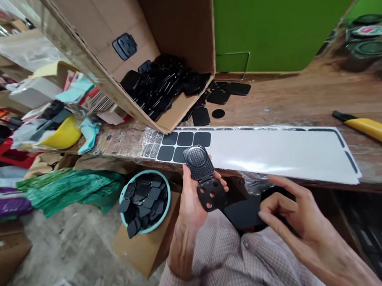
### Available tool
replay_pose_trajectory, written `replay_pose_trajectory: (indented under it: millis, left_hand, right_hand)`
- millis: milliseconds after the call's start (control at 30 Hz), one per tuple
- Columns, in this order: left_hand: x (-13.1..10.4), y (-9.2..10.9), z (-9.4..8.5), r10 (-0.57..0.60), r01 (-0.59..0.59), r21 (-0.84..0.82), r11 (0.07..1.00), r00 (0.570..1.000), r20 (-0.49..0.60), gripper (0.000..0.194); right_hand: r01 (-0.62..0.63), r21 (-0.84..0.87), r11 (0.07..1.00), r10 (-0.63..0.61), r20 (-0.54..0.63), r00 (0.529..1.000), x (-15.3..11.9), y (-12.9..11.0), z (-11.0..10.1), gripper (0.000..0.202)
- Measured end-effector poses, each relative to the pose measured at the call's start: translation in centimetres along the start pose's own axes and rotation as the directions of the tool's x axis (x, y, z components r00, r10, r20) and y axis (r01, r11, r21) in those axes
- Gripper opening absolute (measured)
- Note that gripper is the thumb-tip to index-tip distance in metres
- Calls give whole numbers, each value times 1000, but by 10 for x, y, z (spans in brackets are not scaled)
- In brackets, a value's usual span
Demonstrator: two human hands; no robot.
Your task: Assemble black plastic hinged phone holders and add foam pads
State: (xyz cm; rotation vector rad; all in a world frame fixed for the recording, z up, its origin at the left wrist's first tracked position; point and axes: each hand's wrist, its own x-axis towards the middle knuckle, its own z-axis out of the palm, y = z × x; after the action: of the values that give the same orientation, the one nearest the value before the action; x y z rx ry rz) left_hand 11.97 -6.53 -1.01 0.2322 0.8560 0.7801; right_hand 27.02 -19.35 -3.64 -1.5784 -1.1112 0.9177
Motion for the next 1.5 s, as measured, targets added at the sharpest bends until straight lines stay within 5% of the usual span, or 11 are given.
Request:
replay_pose_trajectory:
  millis: [67, 167, 300, 467, 867, 1500]
  left_hand:
    - [-1, -2, 0, 0, -1, -20, 1000, 1000, -21, 54]
    - [1, -3, -3, 21, -21, -5, 1000, 999, 27, 53]
    - [4, -4, -7, -7, 8, -23, 1000, 999, 50, 55]
    - [-2, -9, -3, -19, 17, -39, 999, 998, -61, 53]
    - [-4, -17, -15, -45, 46, 51, 998, 999, -18, 59]
    - [-1, -18, -17, -72, 75, 35, 997, 994, -82, 57]
  right_hand:
    - [-56, 71, 996, 51, 76, 996, 1, -2, 2, 13]
    - [-143, 201, 969, 104, 189, 976, 5, -8, 4, 17]
    - [-218, 354, 909, 179, 140, 974, 9, -14, 13, 21]
    - [-396, 498, 772, 360, 170, 917, 15, -13, 37, 32]
    - [-423, 549, 721, 426, 130, 895, 14, -13, 62, 27]
    - [-435, 575, 693, 424, 164, 891, 13, 0, 67, 25]
